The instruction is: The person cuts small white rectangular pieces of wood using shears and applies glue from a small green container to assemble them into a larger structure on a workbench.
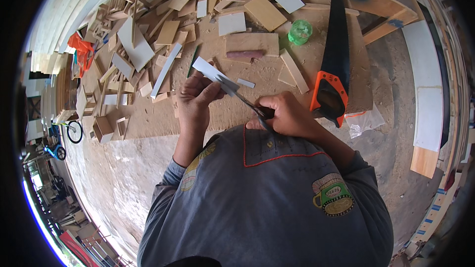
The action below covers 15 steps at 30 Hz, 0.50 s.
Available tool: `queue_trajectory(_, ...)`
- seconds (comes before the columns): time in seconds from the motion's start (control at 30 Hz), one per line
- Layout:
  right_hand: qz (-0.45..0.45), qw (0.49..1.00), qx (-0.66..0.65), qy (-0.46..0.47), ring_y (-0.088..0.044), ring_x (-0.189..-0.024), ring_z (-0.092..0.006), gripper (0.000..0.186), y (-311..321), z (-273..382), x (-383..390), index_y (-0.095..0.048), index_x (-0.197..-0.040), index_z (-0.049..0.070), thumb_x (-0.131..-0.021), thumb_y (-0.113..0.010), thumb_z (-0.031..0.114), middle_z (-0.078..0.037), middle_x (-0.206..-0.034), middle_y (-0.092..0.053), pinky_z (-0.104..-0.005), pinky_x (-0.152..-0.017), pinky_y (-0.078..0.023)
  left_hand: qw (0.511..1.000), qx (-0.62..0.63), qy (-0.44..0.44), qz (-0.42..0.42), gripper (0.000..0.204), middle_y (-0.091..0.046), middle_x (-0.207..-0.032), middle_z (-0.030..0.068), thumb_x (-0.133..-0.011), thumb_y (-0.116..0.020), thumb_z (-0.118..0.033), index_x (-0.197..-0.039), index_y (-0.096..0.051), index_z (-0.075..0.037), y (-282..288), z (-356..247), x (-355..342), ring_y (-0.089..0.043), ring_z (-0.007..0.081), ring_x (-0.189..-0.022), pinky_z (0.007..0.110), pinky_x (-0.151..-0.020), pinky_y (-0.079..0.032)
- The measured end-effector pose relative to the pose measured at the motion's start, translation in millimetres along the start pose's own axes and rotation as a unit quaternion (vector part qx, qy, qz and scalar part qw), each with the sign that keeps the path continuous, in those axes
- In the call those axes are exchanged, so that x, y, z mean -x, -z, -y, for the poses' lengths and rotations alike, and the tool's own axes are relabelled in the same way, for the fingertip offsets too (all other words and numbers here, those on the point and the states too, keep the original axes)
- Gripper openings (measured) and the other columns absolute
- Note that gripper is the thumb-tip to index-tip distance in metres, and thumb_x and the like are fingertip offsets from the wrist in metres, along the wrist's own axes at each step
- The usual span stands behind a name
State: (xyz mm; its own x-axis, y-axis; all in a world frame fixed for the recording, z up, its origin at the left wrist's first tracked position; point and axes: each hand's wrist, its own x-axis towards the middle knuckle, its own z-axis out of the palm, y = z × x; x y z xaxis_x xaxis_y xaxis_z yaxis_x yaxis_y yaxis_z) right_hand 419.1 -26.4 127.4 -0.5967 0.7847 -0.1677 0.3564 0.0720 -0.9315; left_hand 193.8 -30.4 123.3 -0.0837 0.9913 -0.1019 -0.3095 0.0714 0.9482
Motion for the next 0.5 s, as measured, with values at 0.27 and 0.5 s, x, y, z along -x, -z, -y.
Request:
queue_trajectory(0.27, -0.024, 1.000, 0.004, 0.001, -0.048, -0.060, -0.0045, 0.040, -0.9, -7.4, 0.0, -0.066, -0.090, 0.000, -0.072, -0.090, 0.026, 0.000, -0.063, -0.056, -0.0249, -0.055, -0.040, 0.999, -0.027, 0.037, 0.027, 0.027, -0.069, -0.085, 0.0100, -0.088, -0.067, 0.000, -0.114, -0.061, 0.008, -13.5, 3.4, -0.5, -0.069, 0.0151, -0.078, 0.026, -0.072, -0.058)
queue_trajectory(0.5, -0.039, 0.999, 0.025, 0.007, -0.051, -0.061, -0.0051, 0.041, 4.6, -11.5, 0.8, -0.065, -0.086, -0.001, -0.070, -0.091, 0.027, -0.002, -0.063, -0.059, -0.0250, -0.056, -0.043, 0.999, -0.008, 0.041, 0.006, 0.016, -0.070, -0.086, 0.0095, -0.095, -0.061, -0.008, -0.105, -0.062, 0.005, -18.1, 5.3, -6.8, -0.070, 0.0149, -0.077, 0.028, -0.072, -0.059)
